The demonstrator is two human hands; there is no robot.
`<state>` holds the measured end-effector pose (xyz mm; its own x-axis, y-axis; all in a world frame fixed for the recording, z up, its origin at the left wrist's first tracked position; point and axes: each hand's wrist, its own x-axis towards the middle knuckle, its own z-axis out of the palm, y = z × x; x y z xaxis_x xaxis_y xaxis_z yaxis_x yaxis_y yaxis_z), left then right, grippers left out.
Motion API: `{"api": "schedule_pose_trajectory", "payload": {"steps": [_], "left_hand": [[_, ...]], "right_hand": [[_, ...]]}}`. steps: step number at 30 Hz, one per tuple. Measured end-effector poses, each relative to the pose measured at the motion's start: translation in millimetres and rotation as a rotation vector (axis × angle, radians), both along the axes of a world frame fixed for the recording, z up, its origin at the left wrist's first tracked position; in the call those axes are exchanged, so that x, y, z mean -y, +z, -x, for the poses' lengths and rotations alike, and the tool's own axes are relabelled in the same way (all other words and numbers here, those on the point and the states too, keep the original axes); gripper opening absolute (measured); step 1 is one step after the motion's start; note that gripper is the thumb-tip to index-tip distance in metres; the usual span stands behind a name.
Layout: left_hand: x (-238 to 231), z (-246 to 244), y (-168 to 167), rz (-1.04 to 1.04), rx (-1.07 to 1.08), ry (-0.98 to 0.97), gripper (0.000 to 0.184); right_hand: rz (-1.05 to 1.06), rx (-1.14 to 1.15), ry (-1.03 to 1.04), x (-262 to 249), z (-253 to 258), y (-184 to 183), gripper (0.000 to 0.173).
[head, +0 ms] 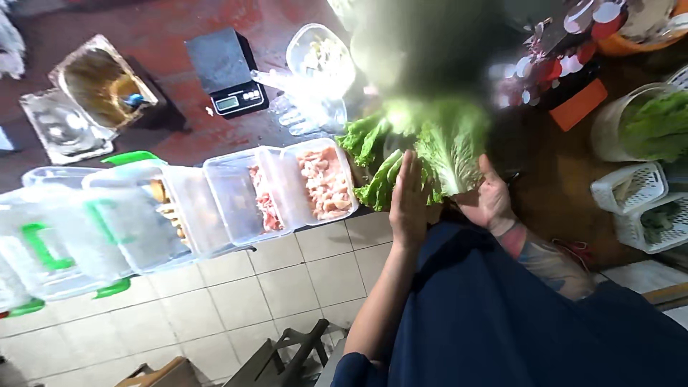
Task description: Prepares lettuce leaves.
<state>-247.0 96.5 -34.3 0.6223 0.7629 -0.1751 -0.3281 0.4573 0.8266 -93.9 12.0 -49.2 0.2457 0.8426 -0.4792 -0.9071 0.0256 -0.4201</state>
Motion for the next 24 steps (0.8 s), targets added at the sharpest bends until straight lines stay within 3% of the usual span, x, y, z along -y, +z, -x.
{"api": "schedule_pose_trajectory", "payload": {"steps": [3, 6, 10, 14, 17, 19, 21, 24], "left_hand": [[3.7, -0.8, -8.4, -0.153, -0.251, 0.083, 0.049], [7.5, -8.7, -14.6, -0.546, -0.416, 0.082, 0.051], [3.2, -28.6, -11.9, -1.112, -0.564, -0.015, 0.054], [2.2, -52.4, -2.9, -1.386, -0.647, -0.235, 0.061], [0.7, -58.4, -3.0, -1.408, -0.455, -0.358, 0.058], [-0.1, -54.1, -5.6, -1.180, -0.157, -0.381, 0.046], [4.7, -50.3, -11.1, -0.907, 0.053, -0.274, 0.036], [16.4, -51.7, -11.5, -0.789, -0.107, -0.024, 0.021]], "right_hand": [[-0.046, 0.013, -0.017, 3.8, -5.4, -3.0, 0.064], [0.008, 0.029, -0.043, 6.5, -8.9, 6.4, 0.061], [-0.035, 0.088, 0.034, 16.6, -15.9, 11.5, 0.063], [-0.106, 0.036, 0.096, 31.9, -22.0, 6.6, 0.063], [-0.199, 0.004, 0.095, 42.6, -28.2, 4.9, 0.063], [-0.134, -0.012, 0.097, 44.5, -33.1, 7.7, 0.067], [-0.011, -0.053, 0.094, 43.0, -39.8, 15.8, 0.069], [0.067, -0.066, 0.079, 44.2, -46.7, 21.8, 0.067]]}}
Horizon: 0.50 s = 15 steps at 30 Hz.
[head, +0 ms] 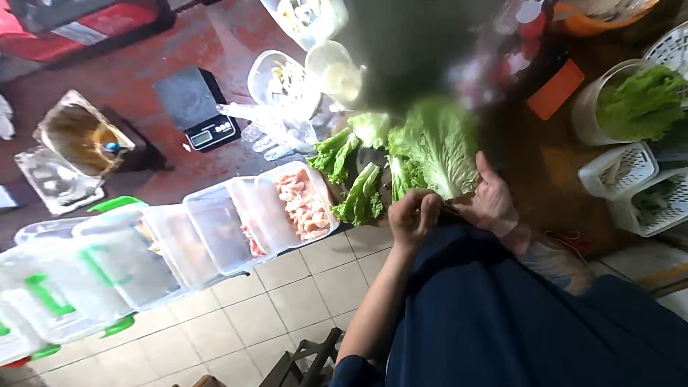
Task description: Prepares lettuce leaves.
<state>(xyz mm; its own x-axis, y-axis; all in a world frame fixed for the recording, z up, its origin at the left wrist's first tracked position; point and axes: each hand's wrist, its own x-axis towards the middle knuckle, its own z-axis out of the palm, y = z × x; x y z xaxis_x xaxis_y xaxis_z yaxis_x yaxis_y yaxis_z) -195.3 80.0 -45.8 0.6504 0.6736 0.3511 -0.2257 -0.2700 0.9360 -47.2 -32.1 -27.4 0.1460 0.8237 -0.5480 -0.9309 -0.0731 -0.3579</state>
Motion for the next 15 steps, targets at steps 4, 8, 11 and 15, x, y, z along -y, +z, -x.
{"api": "schedule_pose_trajectory", "payload": {"steps": [4, 8, 11, 15], "left_hand": [[4.8, -17.0, 11.4, -0.392, -0.302, 0.186, 0.025], [6.8, -36.0, 19.4, -0.602, -0.576, 0.027, 0.056], [6.4, -34.0, 12.9, -0.638, -0.499, -0.097, 0.061], [-1.8, -18.9, 8.4, -0.354, -0.088, -0.279, 0.040]], "right_hand": [[-0.178, 0.022, 0.032, 5.5, -7.1, -2.5, 0.063], [-0.168, 0.051, 0.070, 3.4, -8.6, -1.2, 0.061], [-0.204, 0.051, 0.028, -3.5, -12.2, 1.6, 0.058], [-0.181, 0.039, 0.030, -0.7, -15.9, -3.2, 0.060]]}}
